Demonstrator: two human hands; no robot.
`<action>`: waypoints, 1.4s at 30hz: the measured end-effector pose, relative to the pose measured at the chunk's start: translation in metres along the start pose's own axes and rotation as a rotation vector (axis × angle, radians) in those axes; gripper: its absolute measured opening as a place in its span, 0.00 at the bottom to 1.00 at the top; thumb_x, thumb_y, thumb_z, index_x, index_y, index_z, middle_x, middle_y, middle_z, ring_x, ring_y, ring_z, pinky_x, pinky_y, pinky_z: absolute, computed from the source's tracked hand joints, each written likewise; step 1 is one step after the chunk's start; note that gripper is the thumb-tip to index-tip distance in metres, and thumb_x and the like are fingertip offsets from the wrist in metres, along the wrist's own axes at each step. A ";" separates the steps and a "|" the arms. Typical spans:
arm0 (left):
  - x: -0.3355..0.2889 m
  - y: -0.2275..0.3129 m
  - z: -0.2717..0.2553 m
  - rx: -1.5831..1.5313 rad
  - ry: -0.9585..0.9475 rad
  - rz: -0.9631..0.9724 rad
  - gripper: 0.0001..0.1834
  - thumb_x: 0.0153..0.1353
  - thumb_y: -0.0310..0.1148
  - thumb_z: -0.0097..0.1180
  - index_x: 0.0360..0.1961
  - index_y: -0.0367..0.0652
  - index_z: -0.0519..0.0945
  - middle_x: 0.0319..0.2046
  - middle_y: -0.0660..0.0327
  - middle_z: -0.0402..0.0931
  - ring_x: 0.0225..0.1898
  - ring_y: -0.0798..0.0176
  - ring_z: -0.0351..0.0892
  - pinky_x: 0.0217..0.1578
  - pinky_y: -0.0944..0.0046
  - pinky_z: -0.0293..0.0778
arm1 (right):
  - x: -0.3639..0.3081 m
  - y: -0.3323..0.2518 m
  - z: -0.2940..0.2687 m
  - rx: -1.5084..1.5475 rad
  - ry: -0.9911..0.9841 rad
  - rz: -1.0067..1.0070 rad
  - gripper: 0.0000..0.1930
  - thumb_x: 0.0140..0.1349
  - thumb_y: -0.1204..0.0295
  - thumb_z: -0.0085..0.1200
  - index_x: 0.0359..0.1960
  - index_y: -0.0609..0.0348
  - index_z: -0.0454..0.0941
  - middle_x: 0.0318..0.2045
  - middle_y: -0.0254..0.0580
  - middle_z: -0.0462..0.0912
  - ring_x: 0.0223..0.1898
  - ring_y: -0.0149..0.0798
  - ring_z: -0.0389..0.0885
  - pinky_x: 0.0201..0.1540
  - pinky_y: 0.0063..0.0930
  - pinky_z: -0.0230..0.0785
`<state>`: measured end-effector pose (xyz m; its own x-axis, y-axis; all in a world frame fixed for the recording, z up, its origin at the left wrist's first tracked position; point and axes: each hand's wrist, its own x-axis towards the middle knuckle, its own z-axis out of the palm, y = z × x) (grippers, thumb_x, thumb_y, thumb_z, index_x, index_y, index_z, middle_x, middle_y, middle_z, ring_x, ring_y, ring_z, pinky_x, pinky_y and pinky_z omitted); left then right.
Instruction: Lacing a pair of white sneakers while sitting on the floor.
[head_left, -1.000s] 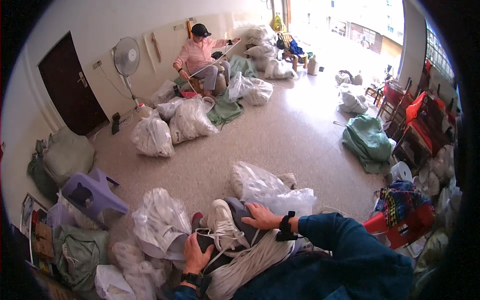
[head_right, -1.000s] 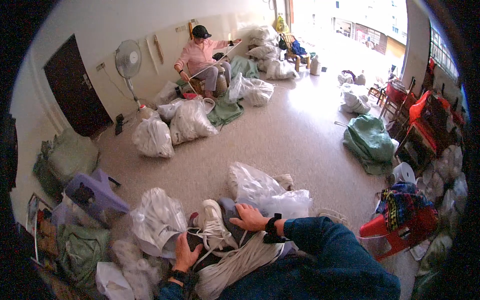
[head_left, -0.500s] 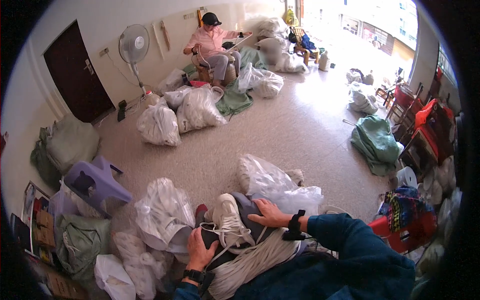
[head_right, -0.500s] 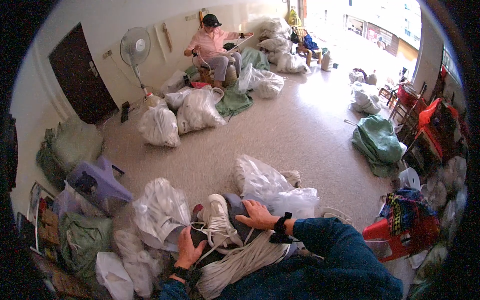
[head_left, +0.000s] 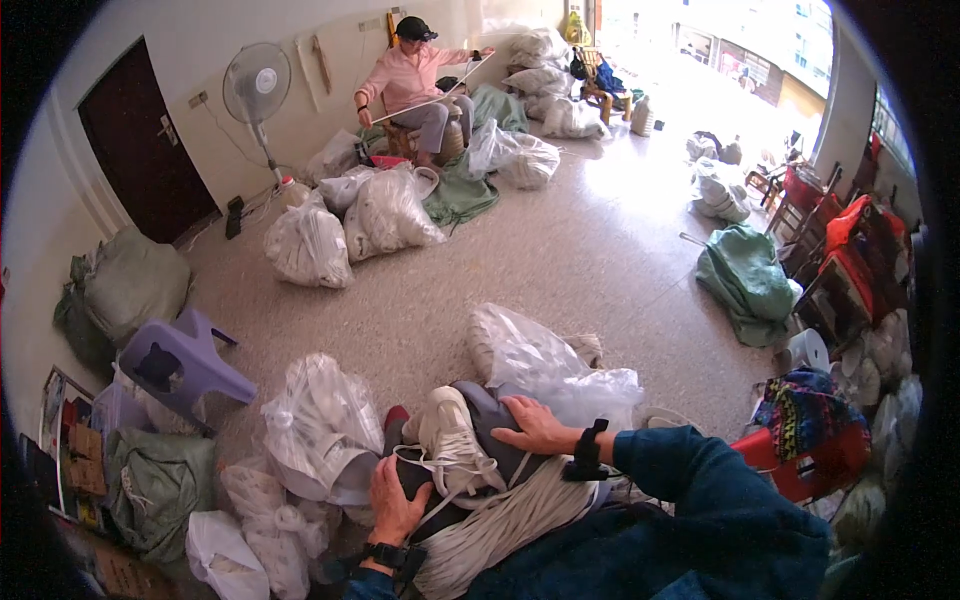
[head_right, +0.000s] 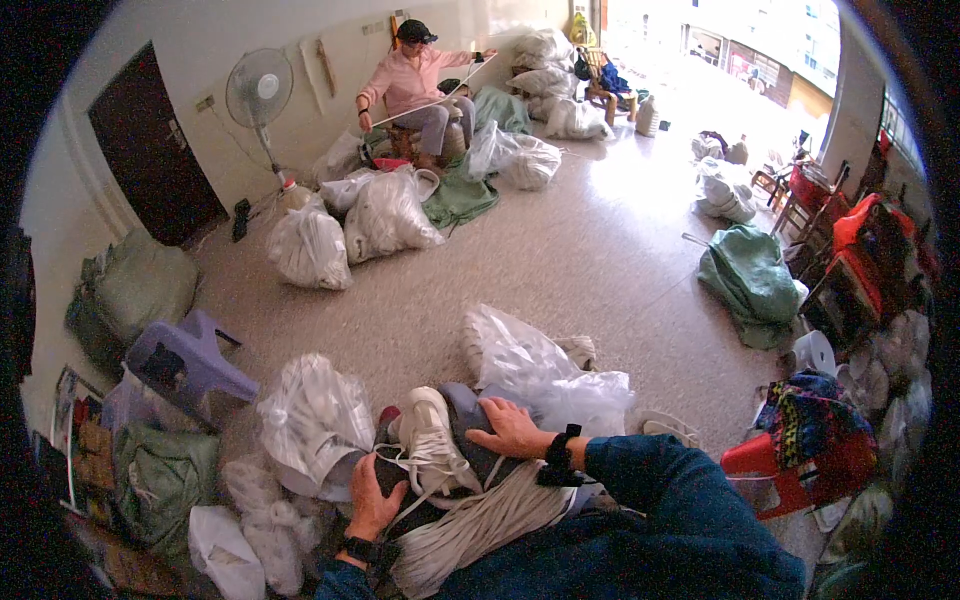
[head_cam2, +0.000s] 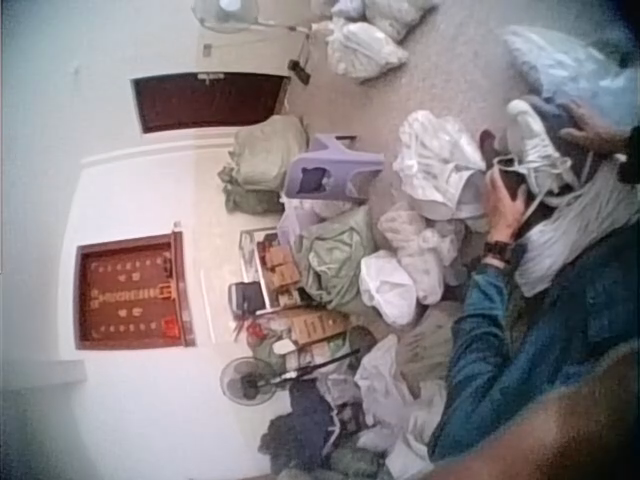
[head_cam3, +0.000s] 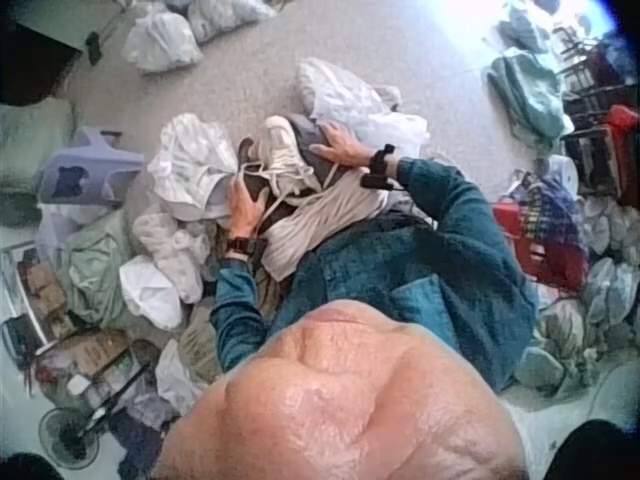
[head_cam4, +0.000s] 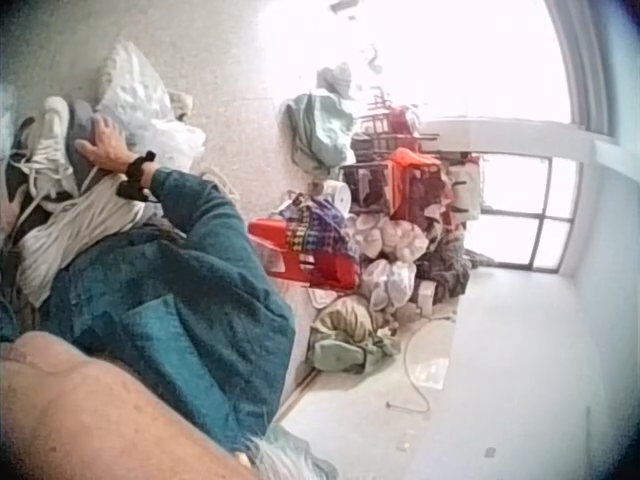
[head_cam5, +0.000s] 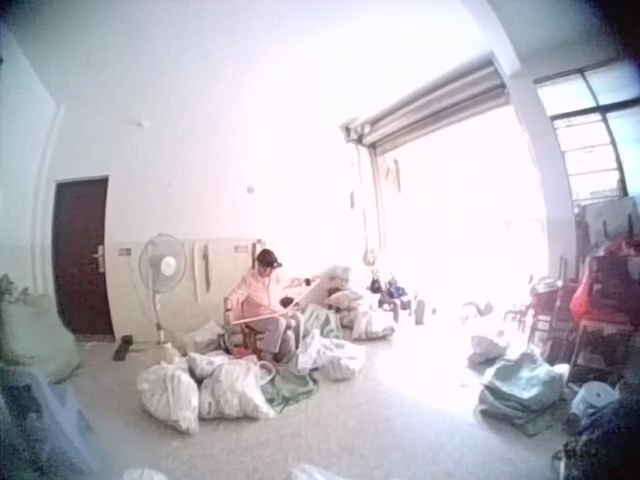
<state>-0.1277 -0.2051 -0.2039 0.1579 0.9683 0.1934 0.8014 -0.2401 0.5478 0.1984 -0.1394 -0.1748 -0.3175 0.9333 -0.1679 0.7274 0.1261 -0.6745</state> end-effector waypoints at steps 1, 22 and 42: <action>0.000 -0.001 0.001 -0.001 0.002 0.001 0.45 0.51 0.44 0.68 0.65 0.39 0.59 0.60 0.45 0.62 0.60 0.40 0.62 0.60 0.44 0.61 | 0.001 0.000 0.001 -0.001 0.008 -0.009 0.41 0.63 0.42 0.48 0.67 0.62 0.58 0.64 0.61 0.62 0.66 0.59 0.59 0.67 0.51 0.50; 0.001 0.002 0.000 0.042 0.026 0.033 0.44 0.49 0.40 0.69 0.63 0.35 0.61 0.57 0.40 0.64 0.58 0.37 0.64 0.59 0.45 0.61 | -0.001 0.004 0.005 0.009 0.056 -0.023 0.41 0.62 0.41 0.49 0.65 0.63 0.59 0.64 0.62 0.63 0.65 0.61 0.61 0.65 0.55 0.53; -0.003 0.005 -0.002 0.021 0.015 -0.022 0.44 0.50 0.40 0.69 0.64 0.36 0.60 0.59 0.41 0.63 0.60 0.37 0.63 0.60 0.45 0.60 | -0.002 0.004 0.006 0.027 0.057 -0.037 0.42 0.62 0.41 0.50 0.66 0.64 0.59 0.64 0.61 0.63 0.66 0.60 0.60 0.65 0.55 0.52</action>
<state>-0.1254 -0.2094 -0.2008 0.1310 0.9722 0.1938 0.8164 -0.2168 0.5352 0.1990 -0.1428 -0.1814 -0.3078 0.9460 -0.1020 0.6991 0.1521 -0.6986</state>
